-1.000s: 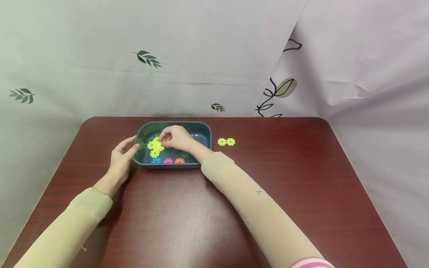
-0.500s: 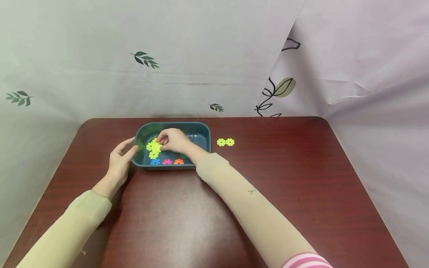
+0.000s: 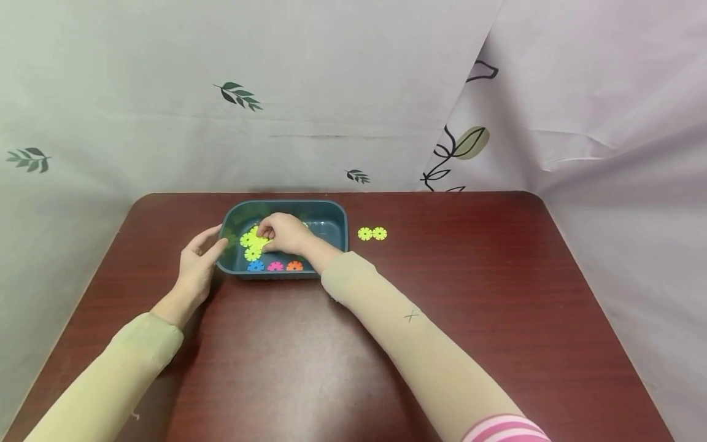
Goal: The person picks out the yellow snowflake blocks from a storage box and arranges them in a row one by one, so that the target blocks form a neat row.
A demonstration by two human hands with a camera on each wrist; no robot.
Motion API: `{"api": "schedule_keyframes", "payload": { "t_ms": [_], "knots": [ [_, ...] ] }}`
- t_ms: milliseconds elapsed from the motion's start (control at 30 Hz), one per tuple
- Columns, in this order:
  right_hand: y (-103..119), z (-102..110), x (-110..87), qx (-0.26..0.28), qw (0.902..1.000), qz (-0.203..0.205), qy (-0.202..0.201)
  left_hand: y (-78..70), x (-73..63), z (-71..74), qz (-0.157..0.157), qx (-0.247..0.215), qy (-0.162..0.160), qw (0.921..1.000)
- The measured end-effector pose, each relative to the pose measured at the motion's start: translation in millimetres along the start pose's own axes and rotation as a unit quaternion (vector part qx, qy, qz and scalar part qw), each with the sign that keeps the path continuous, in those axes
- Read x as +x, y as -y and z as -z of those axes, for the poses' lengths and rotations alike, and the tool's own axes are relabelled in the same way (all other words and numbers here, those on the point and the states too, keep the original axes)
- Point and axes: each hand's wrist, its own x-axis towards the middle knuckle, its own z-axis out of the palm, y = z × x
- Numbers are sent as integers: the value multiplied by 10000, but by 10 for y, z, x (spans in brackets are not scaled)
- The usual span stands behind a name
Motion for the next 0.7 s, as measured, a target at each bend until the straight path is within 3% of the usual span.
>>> {"api": "schedule_keyframes", "payload": {
  "t_ms": [333,700],
  "knots": [
    [33,9,-29,-175,9998,-81,17,-10,2,17,0,43,60,10000],
    [7,14,-58,576,9981,-96,-181,12,10,10,-67,42,28,10000]
  ]
}}
